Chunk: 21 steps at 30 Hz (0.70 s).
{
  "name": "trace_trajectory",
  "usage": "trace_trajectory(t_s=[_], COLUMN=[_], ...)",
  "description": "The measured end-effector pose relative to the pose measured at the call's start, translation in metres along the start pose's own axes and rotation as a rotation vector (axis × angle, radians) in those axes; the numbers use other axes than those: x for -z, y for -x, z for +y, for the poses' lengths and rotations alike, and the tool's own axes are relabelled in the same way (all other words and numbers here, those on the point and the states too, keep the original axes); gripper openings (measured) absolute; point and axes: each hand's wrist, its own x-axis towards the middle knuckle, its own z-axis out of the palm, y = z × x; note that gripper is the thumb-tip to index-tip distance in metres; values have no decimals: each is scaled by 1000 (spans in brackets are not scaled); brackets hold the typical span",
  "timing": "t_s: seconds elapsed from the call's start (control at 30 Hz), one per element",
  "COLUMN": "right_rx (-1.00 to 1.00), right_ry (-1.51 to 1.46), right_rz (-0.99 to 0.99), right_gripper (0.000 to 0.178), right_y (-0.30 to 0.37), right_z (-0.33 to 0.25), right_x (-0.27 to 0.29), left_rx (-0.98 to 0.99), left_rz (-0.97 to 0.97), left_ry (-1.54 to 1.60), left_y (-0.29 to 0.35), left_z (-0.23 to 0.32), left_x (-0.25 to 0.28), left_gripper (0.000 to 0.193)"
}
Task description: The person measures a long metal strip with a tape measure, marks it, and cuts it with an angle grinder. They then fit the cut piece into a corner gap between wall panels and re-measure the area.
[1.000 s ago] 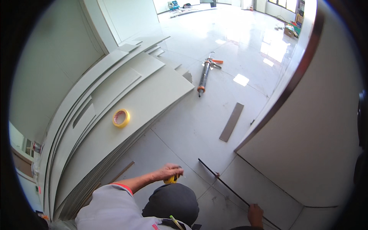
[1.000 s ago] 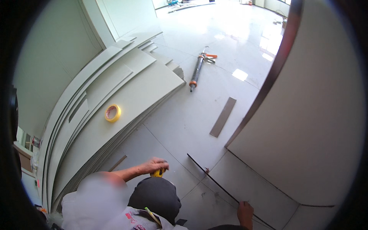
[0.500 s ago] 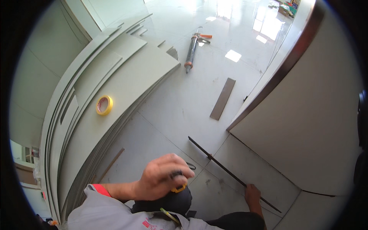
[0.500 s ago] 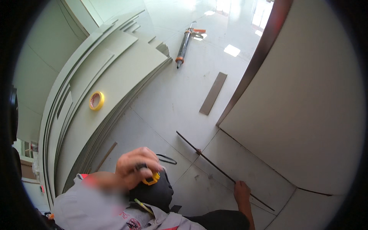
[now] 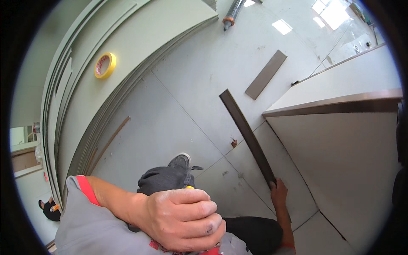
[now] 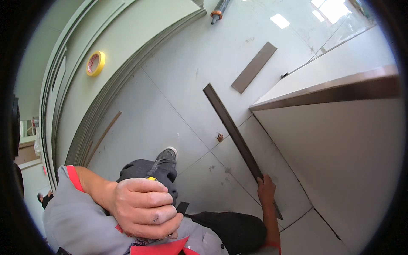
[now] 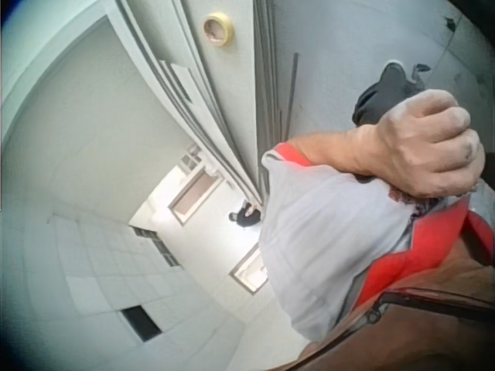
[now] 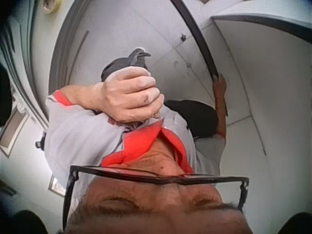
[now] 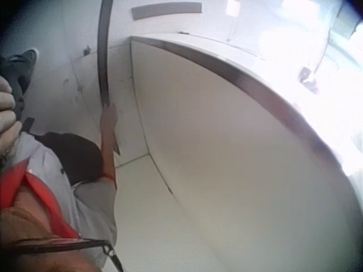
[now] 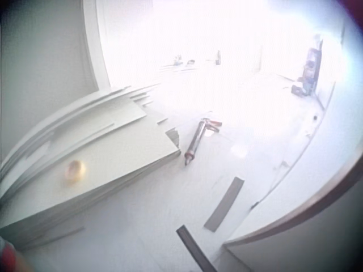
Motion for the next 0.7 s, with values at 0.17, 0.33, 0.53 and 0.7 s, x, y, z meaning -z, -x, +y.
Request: trace_trajectory(t_s=[0.17, 0.33, 0.53, 0.7], right_rx=[-65, -226, -346, -524], right_ry=[-54, -234, -541, -662], right_rz=[-34, -136, -367, -565], right_gripper=[24, 22, 20, 24], right_y=[-5, -1, 10, 26], right_z=[-11, -51, -74, -121], right_x=[29, 49, 87, 145], left_rx=[48, 162, 336, 425], left_rz=[-66, -155, -246, -253], left_ry=[68, 174, 315, 286], left_y=[-16, -12, -12, 9], left_z=[-3, 1, 16, 44], left_x=[6, 22, 46, 56], left_gripper=[6, 4, 14, 23])
